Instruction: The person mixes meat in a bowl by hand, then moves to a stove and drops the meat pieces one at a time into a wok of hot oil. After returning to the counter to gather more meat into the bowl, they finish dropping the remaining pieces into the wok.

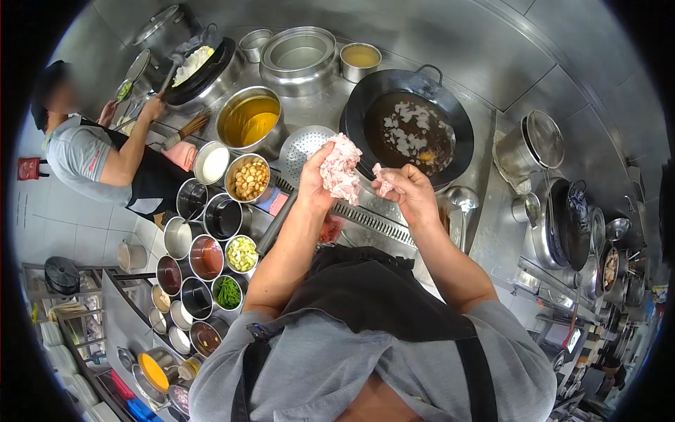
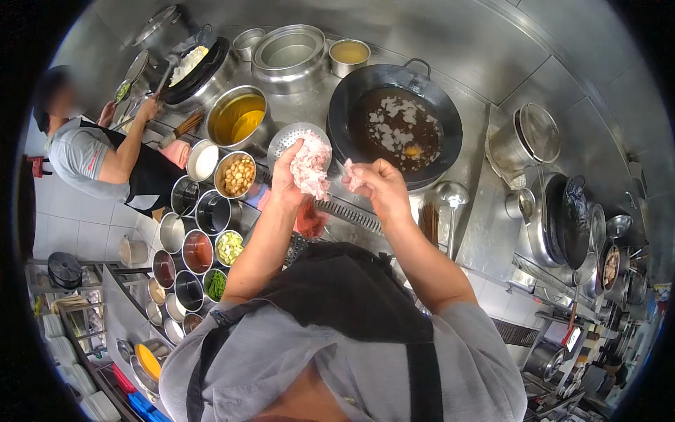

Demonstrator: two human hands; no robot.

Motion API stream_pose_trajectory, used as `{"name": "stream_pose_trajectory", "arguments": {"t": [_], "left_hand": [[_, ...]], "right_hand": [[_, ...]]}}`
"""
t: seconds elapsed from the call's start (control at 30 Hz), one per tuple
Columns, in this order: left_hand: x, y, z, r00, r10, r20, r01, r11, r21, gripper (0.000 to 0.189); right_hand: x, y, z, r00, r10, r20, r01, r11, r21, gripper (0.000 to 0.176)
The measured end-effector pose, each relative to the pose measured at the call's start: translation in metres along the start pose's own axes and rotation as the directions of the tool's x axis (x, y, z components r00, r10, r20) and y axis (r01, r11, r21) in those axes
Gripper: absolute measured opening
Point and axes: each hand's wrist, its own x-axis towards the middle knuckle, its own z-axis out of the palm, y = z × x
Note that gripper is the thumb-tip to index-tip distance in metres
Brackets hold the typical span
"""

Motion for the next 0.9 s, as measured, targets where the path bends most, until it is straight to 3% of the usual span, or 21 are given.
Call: {"name": "stream_pose_trajectory", "arguments": {"t": [0.1, 0.27, 0.37, 0.53, 0.6, 0.67, 0.73, 0.77, 0.87, 0.9], "left_hand": [[0.000, 0.000, -0.005, 0.998, 0.008, 0.055, -0.009, 1.000, 0.030, 0.025], [-0.008, -0.006, -0.005, 0.998, -0.055, 0.021, 0.055, 0.998, 0.027, 0.026], [-0.009, -0.014, -0.003, 0.992, -0.065, -0.104, 0.091, 0.958, 0.272, 0.025], [-0.004, -0.039, -0.003, 0.989, 0.018, -0.144, 0.062, 0.842, 0.536, 0.027], [-0.001, -0.042, -0.009, 0.987, -0.146, -0.064, 0.159, 0.901, 0.404, 0.031], [0.001, -0.043, -0.013, 0.983, -0.181, -0.037, 0.181, 0.902, 0.391, 0.035], [-0.002, -0.048, -0.008, 0.989, -0.140, 0.035, 0.103, 0.856, 0.507, 0.037], [-0.004, -0.052, -0.001, 0.997, -0.062, 0.035, 0.033, 0.842, 0.539, 0.032], [-0.003, -0.049, 0.001, 0.999, 0.004, -0.047, 0.021, 0.852, 0.524, 0.024], [-0.006, -0.047, 0.008, 0.997, 0.026, -0.078, 0.013, 0.888, 0.460, 0.019]], "right_hand": [[-0.011, -0.002, -0.001, 0.993, 0.032, -0.116, -0.031, 0.999, 0.014, 0.017], [-0.014, 0.000, -0.029, 0.990, -0.059, -0.127, 0.062, 0.998, 0.018, 0.012], [-0.014, -0.008, -0.024, 0.986, -0.093, -0.135, 0.090, 0.995, -0.032, 0.012], [-0.005, -0.005, -0.018, 0.998, 0.002, -0.060, -0.003, 1.000, -0.003, 0.016], [-0.002, -0.002, -0.012, 0.993, -0.041, 0.109, 0.063, 0.978, -0.199, 0.020], [0.007, 0.005, -0.017, 0.980, -0.052, 0.193, 0.101, 0.962, -0.255, 0.028], [0.012, 0.009, -0.016, 0.956, -0.115, 0.271, 0.258, 0.770, -0.584, 0.033], [0.005, -0.005, -0.005, 0.947, -0.132, 0.293, 0.316, 0.551, -0.773, 0.038], [0.003, -0.011, 0.000, 0.912, -0.257, 0.319, 0.408, 0.491, -0.770, 0.038], [0.002, -0.013, 0.001, 0.922, -0.266, 0.282, 0.387, 0.577, -0.719, 0.035]]}}
